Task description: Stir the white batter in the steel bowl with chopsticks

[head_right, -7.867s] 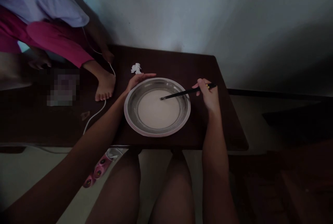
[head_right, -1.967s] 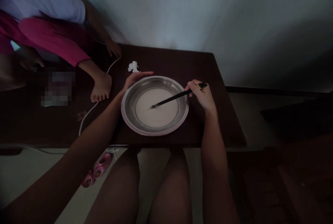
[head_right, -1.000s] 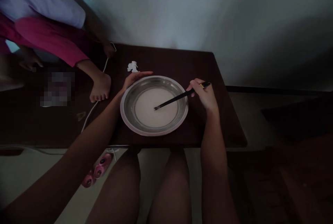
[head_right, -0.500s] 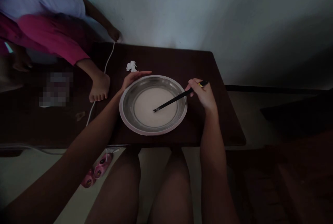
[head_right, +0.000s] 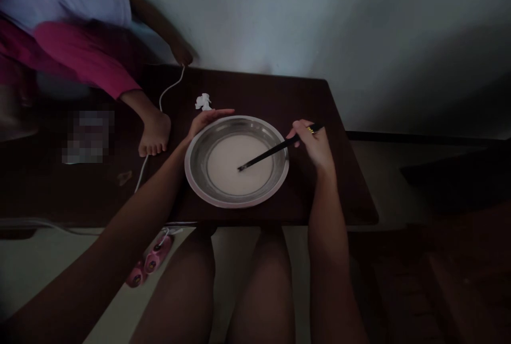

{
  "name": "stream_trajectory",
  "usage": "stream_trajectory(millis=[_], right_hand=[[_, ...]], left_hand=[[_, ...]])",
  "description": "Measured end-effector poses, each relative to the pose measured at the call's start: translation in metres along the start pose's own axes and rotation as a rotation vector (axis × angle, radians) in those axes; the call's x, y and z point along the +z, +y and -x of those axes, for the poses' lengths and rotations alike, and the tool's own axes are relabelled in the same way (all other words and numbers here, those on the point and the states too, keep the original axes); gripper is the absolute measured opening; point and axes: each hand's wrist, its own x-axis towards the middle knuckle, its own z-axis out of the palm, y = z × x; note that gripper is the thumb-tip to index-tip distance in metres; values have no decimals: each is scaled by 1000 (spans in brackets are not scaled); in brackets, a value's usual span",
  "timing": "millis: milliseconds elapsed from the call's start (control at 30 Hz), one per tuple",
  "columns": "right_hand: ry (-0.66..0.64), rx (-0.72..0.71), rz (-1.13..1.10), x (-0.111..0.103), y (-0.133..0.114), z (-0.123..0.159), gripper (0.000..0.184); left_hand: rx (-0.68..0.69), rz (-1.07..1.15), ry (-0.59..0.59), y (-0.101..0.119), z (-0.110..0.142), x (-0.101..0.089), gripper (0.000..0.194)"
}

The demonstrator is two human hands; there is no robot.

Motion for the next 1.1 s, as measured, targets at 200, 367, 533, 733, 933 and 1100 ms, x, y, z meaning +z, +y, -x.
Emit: stream_trajectory(millis=[200, 367, 533, 733, 933, 1100], right_hand=[[129, -37, 31, -2, 3, -4, 42], [176, -43, -14, -7, 3, -2, 49], [-99, 19, 29, 6, -5, 1, 43], [221, -30, 47, -4, 3, -5, 46], [-3, -16, 0, -2, -2, 1, 45], [-25, -22, 71, 4, -2, 0, 41]], left_hand=[[6, -12, -11, 1, 1, 0, 42], [2, -1, -1, 1, 0, 0, 44], [2, -18, -3, 1, 1, 1, 46], [3, -2, -7, -1, -1, -1, 43], [10, -11, -16, 1, -1, -1, 41], [7, -20, -1, 2, 0, 0, 41]])
